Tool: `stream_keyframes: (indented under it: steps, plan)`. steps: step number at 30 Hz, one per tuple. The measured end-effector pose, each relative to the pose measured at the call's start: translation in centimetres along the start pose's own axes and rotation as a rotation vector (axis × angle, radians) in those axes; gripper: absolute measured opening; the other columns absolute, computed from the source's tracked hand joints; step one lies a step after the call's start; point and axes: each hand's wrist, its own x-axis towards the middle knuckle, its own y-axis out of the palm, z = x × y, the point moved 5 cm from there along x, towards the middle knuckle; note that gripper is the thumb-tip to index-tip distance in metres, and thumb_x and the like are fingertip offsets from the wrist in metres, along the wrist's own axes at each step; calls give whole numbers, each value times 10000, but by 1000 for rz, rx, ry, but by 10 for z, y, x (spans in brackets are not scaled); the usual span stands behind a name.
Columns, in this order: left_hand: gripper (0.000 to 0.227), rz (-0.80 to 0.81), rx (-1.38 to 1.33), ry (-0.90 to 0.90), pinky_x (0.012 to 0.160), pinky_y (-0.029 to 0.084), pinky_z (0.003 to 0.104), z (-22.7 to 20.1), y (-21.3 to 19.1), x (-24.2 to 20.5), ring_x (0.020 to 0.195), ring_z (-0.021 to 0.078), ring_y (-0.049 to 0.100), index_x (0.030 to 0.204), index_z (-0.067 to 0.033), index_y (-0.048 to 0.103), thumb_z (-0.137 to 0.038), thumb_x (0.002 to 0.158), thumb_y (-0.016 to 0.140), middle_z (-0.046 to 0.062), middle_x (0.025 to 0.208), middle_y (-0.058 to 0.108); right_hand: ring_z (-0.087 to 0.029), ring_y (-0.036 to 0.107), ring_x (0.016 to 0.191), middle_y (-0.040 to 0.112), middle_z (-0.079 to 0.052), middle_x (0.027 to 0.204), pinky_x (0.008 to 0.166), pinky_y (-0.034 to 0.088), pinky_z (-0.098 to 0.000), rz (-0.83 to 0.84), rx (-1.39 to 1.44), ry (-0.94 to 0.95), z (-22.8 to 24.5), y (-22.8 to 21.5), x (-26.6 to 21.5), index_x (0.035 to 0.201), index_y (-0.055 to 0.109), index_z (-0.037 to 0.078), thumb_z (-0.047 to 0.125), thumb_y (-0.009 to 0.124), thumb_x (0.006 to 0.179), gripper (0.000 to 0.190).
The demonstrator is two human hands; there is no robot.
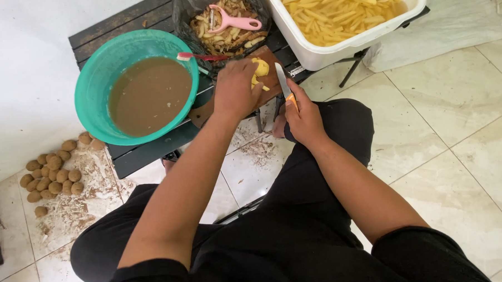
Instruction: Slicing peeled potatoes into thin strips for fries using a knife and a cutting board.
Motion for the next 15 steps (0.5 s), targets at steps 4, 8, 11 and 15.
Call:
stream_keyframes:
  steps: [4, 8, 11, 15]
  plan:
    - [480, 237, 98, 53, 928, 504, 512, 6, 33, 61, 1138, 342, 653, 1408, -171, 616, -272, 949, 716, 101, 1231, 693, -279, 694, 678, 712, -154, 701, 651, 554, -370, -19, 74, -15, -6, 1, 5, 1579, 443, 73, 139, 440, 1054, 529]
    - [420, 532, 132, 125, 850, 578, 526, -12, 32, 77, 1061, 408, 688, 1330, -125, 675, -188, 916, 711, 175, 1221, 685, -179, 602, 534, 647, -72, 625, 559, 481, -286, -18, 167, 58, -18, 3, 5, 1575, 418, 50, 115, 412, 1047, 532]
    - [402, 584, 95, 146, 823, 601, 515, -12, 28, 88, 1063, 436, 679, 1247, -93, 732, -133, 851, 783, 209, 1186, 669, -144, 573, 459, 622, -49, 600, 505, 456, -236, -20, 223, 81, -20, 2, 10, 1567, 413, 39, 89, 390, 1052, 519]
    - [304, 452, 105, 183, 958, 500, 422, 3, 32, 92, 1075, 287, 649, 853, -380, 832, -124, 691, 845, 47, 1043, 679, -81, 442, 569, 550, -28, 727, 504, 360, -214, 6, 383, 154, -6, 1, 9, 1543, 420, 57, 49, 429, 1039, 504]
